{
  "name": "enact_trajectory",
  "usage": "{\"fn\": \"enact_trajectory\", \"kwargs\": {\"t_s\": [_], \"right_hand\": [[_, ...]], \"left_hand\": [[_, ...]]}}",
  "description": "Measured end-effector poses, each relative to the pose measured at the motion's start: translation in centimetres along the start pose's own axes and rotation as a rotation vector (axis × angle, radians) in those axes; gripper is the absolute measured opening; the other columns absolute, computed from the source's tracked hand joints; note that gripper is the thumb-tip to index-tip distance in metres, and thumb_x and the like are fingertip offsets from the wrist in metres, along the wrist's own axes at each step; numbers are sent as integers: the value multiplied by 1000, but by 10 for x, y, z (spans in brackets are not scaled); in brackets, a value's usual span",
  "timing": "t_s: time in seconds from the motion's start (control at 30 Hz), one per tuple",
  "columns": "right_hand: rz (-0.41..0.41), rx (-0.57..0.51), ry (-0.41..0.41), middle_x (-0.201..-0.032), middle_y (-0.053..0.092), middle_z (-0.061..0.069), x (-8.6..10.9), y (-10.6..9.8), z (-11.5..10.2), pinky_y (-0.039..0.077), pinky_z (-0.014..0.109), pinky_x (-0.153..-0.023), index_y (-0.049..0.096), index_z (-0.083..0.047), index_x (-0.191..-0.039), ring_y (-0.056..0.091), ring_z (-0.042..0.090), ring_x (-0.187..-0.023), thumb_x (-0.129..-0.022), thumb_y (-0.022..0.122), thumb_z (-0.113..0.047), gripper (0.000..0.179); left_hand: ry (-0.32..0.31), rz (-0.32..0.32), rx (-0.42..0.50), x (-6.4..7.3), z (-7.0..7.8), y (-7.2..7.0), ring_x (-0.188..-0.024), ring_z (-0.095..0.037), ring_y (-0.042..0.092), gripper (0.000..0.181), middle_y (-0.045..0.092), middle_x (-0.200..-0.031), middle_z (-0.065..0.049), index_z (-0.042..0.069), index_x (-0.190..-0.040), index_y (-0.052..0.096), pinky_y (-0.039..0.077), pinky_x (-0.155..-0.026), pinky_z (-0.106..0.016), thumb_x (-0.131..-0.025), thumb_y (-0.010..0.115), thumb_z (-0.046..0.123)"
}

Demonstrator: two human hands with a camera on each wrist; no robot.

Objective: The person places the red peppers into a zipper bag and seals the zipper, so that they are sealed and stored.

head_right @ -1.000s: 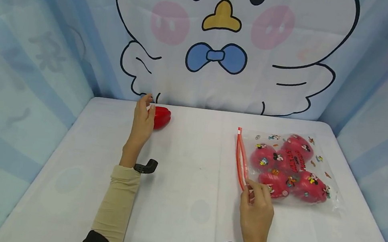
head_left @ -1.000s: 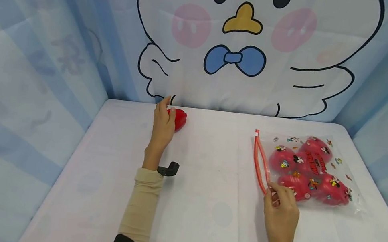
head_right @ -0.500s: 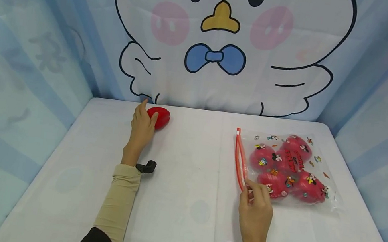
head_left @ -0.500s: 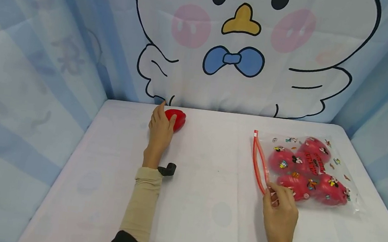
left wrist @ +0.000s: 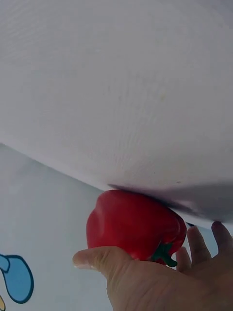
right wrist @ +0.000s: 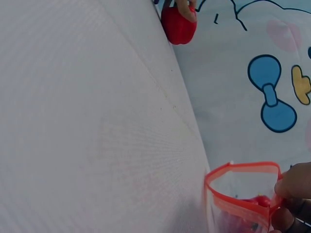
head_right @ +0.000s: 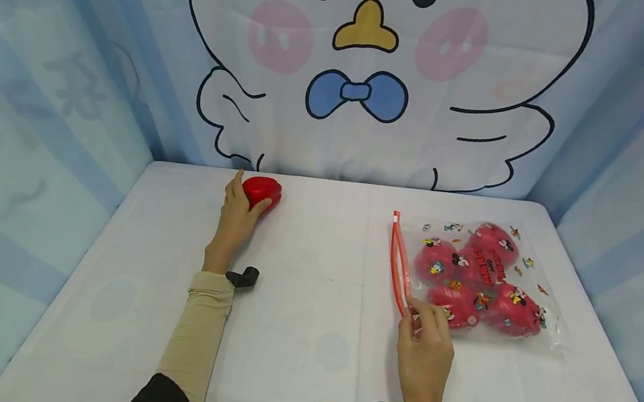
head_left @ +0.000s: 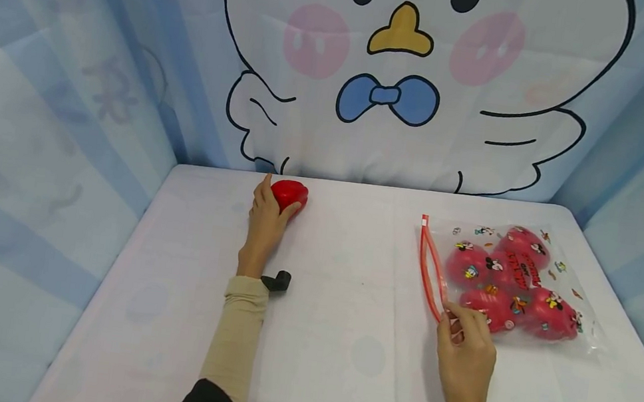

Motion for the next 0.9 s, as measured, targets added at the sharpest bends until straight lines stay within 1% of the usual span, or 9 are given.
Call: {"fn": "enact_trajectory", "kwargs": {"t_s": [0.17, 0.27, 0.43, 0.57, 0.9], "right_hand": [[0, 0, -3, -92, 69, 13, 0, 0, 1, 40, 6, -65, 78, 0, -109, 53, 12, -71, -84, 76, 12, 29], [3, -6, -8, -91, 69, 13, -1, 0, 0, 40, 7, -64, 78, 0, -109, 53, 12, -71, -84, 75, 13, 29], [0, -4, 1, -93, 70, 14, 0, 0, 0, 40, 6, -65, 78, 0, -110, 53, 12, -71, -85, 75, 12, 28], [1, -4, 3, -93, 70, 14, 0, 0, 1, 40, 5, -65, 78, 0, -110, 53, 11, -72, -85, 76, 11, 28], [12, -2, -10, -91, 69, 12, 0, 0, 2, 39, 6, -64, 78, -1, -108, 52, 12, -70, -84, 75, 13, 28]], "left_hand": [[-30, -12, 51, 0, -6, 3, -155, -41, 27, 98, 18, -171, -16, 18, -167, 6, 37, -123, -59, -98, 73, 36], [-33, -10, 87, -1, -8, 4, -155, -40, 28, 101, 18, -171, -16, 19, -167, 6, 42, -120, -58, -96, 76, 32], [-10, -9, 113, -2, -10, 5, -154, -41, 30, 103, 21, -169, -19, 15, -167, 6, 42, -119, -58, -94, 78, 31], [1, -12, 116, -2, -11, 6, -154, -41, 31, 103, 23, -169, -19, 15, -167, 7, 41, -120, -58, -94, 77, 33], [40, -14, 118, 0, -9, 7, -152, -40, 35, 90, 30, -167, -20, 10, -165, 15, 38, -123, -57, -99, 73, 30]]}}
Point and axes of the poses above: each hand's wrist, its own x-axis away from the middle knuckle, its own y-axis out of the palm, z = x × y, the point moved 3 cm from there along -x, towards the middle knuckle
